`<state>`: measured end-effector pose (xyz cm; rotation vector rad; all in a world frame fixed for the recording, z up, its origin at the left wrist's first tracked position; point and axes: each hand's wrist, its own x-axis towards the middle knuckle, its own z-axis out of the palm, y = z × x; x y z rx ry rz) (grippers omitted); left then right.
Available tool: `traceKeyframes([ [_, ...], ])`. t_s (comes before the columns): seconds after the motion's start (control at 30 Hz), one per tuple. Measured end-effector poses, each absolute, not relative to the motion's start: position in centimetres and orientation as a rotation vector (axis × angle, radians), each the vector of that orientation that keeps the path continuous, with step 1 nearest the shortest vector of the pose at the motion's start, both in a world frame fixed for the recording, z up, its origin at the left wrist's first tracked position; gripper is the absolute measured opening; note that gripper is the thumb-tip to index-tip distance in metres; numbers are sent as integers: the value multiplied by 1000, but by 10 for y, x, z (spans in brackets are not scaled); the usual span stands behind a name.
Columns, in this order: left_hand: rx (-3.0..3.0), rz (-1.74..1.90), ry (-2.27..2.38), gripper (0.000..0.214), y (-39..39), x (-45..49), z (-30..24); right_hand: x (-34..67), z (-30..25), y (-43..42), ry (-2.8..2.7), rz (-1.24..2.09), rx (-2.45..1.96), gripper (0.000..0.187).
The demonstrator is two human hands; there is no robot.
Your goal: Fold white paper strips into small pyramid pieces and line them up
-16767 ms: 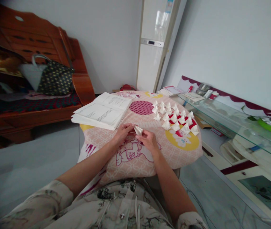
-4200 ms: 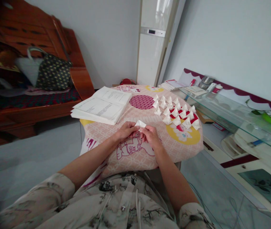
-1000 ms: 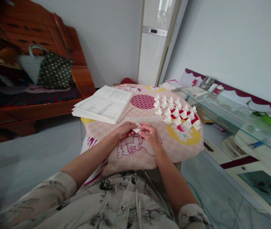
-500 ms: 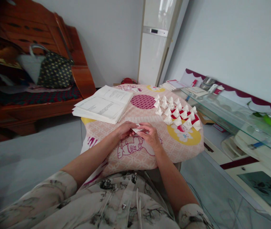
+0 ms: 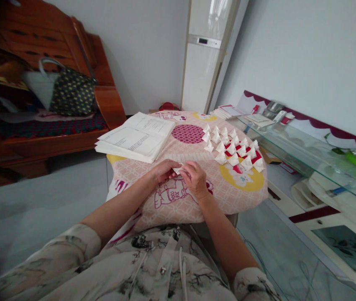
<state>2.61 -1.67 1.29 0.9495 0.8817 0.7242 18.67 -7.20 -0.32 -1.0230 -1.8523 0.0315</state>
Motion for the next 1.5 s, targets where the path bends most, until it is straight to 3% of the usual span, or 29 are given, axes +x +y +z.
traceKeyframes([
  [0.1,957,712,836,17,-17,26,13,183,-3,-73,-1897,-42,-1022,18],
  [0.37,906,764,755,17,-20,23,10,187,-1,-73,-1847,214,-1087,16],
  [0.97,1146,846,740,13,-27,23,10,192,-3,-67,-1717,393,-1079,11],
  [1.3,1243,772,633,36,-26,22,9,196,-2,-68,-1674,445,-1134,15],
  [1.5,1366,770,680,29,-25,24,7,195,-2,-67,-1705,365,-1115,13],
])
